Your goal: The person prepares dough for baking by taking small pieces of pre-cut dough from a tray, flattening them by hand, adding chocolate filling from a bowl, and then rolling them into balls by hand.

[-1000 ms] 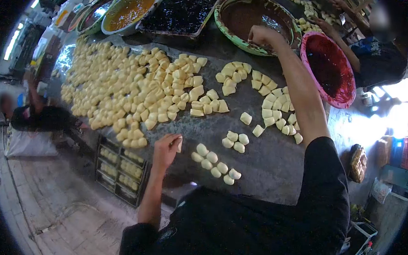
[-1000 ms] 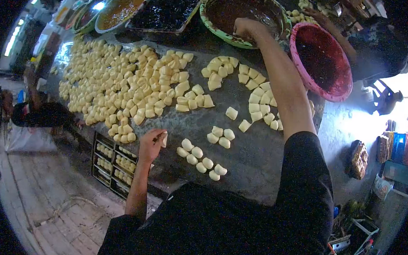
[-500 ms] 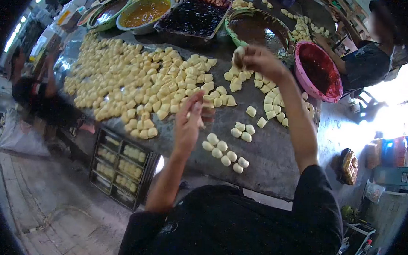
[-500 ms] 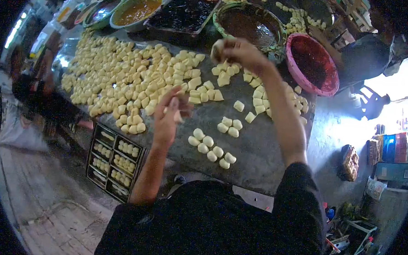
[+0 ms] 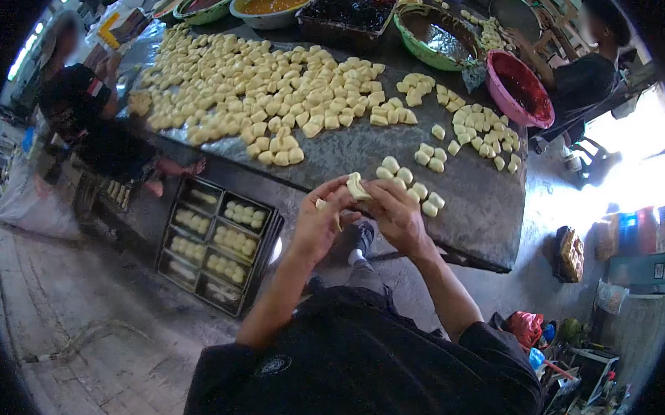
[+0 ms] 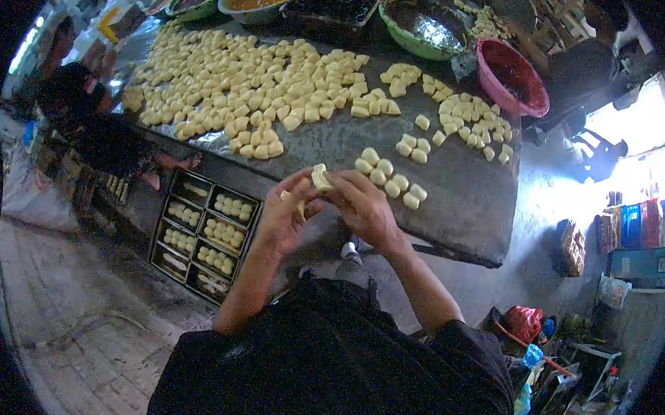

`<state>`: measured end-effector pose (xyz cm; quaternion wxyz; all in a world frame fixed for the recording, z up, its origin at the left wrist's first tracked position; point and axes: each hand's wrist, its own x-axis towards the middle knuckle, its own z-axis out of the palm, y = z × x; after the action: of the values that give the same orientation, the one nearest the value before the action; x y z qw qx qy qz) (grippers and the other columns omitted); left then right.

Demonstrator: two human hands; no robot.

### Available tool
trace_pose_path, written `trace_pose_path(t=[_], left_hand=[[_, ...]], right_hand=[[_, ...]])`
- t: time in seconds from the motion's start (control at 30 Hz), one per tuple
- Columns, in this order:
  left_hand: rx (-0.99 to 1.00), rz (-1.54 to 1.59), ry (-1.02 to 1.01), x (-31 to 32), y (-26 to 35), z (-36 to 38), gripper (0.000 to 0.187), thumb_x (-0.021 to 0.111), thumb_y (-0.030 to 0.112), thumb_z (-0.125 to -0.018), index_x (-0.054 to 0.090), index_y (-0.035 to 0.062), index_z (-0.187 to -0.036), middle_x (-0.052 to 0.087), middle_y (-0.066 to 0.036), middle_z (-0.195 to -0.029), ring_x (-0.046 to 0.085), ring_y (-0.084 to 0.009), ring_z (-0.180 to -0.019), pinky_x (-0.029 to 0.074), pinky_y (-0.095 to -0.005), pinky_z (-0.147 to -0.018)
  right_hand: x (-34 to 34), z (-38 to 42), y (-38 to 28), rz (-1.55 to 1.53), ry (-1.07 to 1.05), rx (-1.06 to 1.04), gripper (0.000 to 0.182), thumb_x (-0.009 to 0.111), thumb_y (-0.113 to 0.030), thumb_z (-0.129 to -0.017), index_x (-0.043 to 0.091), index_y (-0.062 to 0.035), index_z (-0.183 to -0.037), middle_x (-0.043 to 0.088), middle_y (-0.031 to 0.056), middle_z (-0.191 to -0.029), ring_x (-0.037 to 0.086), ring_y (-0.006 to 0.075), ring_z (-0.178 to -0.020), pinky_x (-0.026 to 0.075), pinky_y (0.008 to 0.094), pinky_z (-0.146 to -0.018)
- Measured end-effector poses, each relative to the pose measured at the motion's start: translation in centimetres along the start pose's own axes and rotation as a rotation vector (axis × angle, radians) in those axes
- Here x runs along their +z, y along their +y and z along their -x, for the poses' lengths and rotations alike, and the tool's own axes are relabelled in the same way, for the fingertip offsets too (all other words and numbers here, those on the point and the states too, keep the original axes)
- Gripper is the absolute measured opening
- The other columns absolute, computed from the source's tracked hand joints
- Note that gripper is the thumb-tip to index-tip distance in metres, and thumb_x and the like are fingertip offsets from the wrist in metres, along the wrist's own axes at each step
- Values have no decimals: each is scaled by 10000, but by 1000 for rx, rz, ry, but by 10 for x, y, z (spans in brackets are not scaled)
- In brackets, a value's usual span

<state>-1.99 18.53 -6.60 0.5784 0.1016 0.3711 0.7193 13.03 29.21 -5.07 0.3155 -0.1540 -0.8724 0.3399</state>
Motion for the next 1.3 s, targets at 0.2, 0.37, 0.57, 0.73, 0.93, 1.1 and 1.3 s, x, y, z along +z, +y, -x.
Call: trace_pose_path(t=[0.2,0.37,0.57,0.73,0.93,1.1,1.3], left_hand=[[717,-828,-263,-2,15,72,156,608,55,-942,675,-24,-1059,671,-138,-1046,652,-121,-829,547,-228,-617],[505,-510,-3,10,7,98,122,668,67,-908,699,-1,-1004,688,-70,-904,618,-90,-795,507,-239,-650],[488,-380,-117,23,10,97,206,695,68,-893,664,-26,-1073,691,-112,-1045,656,-161,-928,531,-266,-804],[720,-658,-317,20,11,92,242,731,17,-820,697,23,-1060,701,-144,-1120,662,-280,-1090,542,-361,-921],[1132,-1102,-463,37,12,54,302,782,50,-753,708,56,-1046,711,-96,-923,677,-243,-887,544,-329,-752],[590,-661,-93,78,-16,30,203,758,40,-773,710,39,-969,661,-51,-782,624,-157,-772,481,-272,-649],[469,-753,-49,107,-65,-37,111,689,61,-895,683,-21,-970,696,-77,-868,631,-89,-805,496,-229,-692]], right_hand=[[29,31,-60,-1065,189,558,167,630,-179,-953,594,-17,-951,591,9,-875,550,80,-746,455,231,-630],[38,32,-94,-655,369,225,185,637,-183,-945,594,-26,-859,570,37,-927,551,100,-722,466,244,-571],[28,38,-114,-312,469,68,97,643,-84,-926,580,-31,-976,542,76,-977,588,121,-754,486,226,-560],[20,46,-92,-1258,337,615,197,638,-251,-957,536,-83,-975,584,-12,-765,584,96,-584,458,218,-422],[17,52,-72,-1340,429,613,212,646,-240,-949,553,-49,-945,578,4,-750,572,93,-558,471,219,-438],[-36,42,-54,-482,258,166,169,752,-33,-826,601,41,-850,558,74,-1040,631,108,-759,548,238,-554],[-71,39,0,-755,536,603,140,645,-95,-942,576,1,-1018,549,34,-1062,614,93,-837,555,253,-698]])
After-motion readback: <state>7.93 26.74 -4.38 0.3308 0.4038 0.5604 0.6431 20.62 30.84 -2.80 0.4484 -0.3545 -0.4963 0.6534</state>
